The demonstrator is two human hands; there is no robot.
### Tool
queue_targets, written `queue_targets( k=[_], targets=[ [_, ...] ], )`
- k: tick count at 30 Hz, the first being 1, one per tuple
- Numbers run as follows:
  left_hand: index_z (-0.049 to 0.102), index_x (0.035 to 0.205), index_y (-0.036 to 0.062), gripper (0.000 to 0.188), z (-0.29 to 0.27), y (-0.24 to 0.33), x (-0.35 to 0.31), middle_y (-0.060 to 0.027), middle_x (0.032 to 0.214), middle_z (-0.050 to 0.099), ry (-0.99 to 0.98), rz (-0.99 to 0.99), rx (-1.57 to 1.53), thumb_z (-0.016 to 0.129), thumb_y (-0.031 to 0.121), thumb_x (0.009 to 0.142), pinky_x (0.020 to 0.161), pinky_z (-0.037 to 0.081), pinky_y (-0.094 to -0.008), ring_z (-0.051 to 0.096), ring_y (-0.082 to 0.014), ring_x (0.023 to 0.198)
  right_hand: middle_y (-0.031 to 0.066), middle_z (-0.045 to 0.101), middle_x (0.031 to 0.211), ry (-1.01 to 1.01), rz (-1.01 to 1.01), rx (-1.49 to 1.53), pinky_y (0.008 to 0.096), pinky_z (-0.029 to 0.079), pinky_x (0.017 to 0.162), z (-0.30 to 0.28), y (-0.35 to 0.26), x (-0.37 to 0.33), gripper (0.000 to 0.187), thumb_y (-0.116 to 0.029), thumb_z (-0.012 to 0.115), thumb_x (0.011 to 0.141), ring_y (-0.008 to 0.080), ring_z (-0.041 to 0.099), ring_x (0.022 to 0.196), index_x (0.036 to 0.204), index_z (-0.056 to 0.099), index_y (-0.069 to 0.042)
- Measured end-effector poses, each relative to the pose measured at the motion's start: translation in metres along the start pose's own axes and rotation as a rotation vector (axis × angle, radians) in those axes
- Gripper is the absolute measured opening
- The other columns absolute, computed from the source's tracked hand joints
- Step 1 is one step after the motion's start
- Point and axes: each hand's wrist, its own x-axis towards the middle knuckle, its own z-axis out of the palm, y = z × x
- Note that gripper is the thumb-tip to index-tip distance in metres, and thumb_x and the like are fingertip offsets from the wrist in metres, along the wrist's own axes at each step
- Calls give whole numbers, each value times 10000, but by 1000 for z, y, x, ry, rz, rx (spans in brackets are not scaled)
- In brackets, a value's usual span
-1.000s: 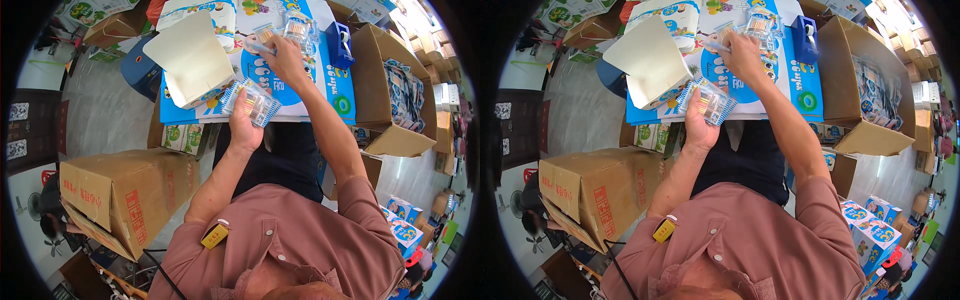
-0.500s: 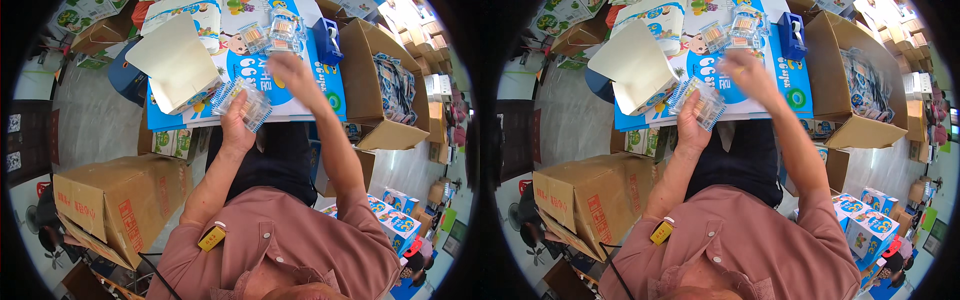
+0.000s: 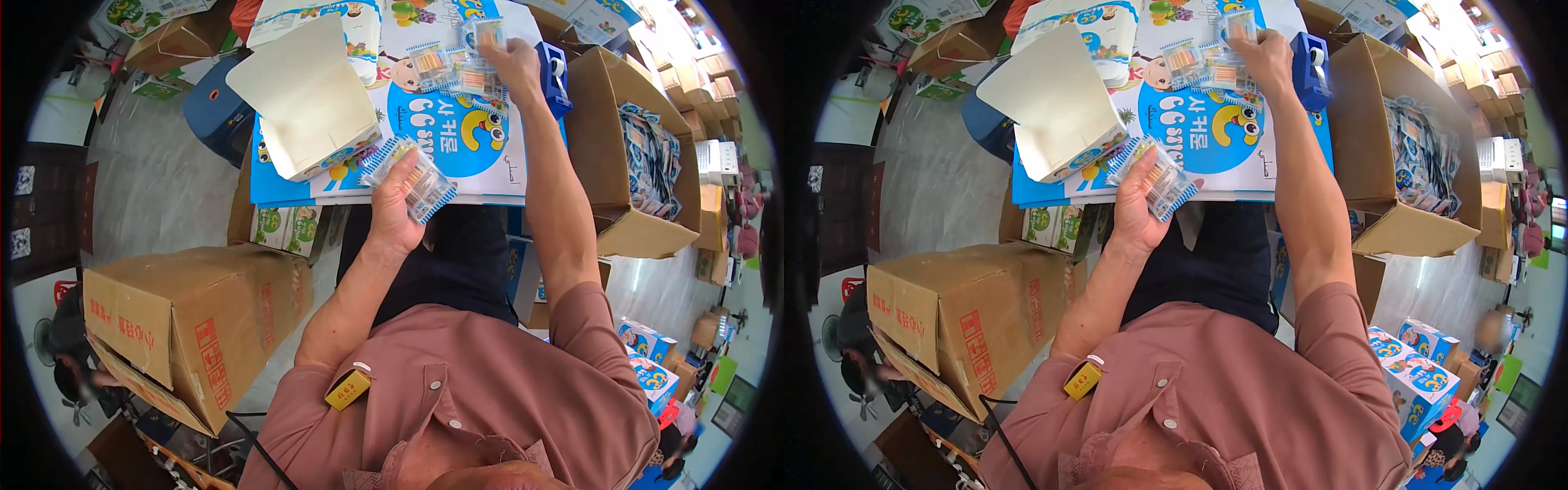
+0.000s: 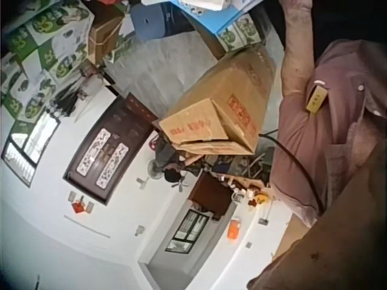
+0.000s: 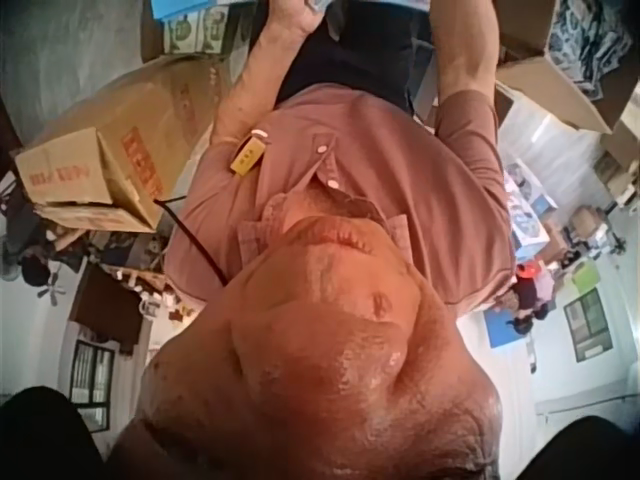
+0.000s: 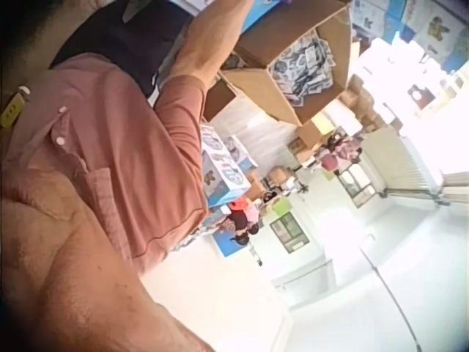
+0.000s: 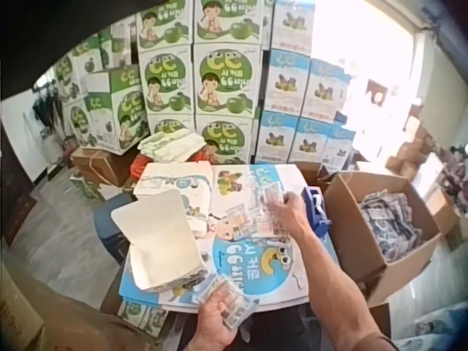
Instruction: Manual sorting and packing of small blue packets into cardboard boxes for distribution.
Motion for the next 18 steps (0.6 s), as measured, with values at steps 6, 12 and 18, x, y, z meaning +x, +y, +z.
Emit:
queue_targets(
  k=[6, 12, 18],
  targets=[
    [628, 1229, 82, 285, 8, -1, 0, -70, 1119, 726, 35, 6, 10, 706, 175, 972, 871, 618, -378, 732, -204, 994, 216, 764, 1008, -192, -31, -126, 446, 587, 814, 33, -50, -31, 604, -445, 874, 740, 352, 759, 909, 1100, 754, 24],
    [603, 1264, 75, 320, 2, 0, -4, -80, 1166, 696, -57, -2, 67, 678, 112, 956, 914, 600, -387, 713, -205, 1039, 222, 759, 1033, 17, -206, -370, 439, 586, 805, 58, -63, -50, 551, -403, 842, 789, 383, 748, 940, 1113, 737, 30],
    [583, 1301, 72, 360, -7, -6, 0, -64, 1167, 678, -14, 60, 136, 684, 100, 956, 924, 587, -376, 694, -200, 1058, 228, 738, 1118, -112, -248, 98, 425, 573, 863, 38, -56, -65, 496, -356, 808, 842, 385, 732, 1000, 1125, 708, 39]
  ],
)
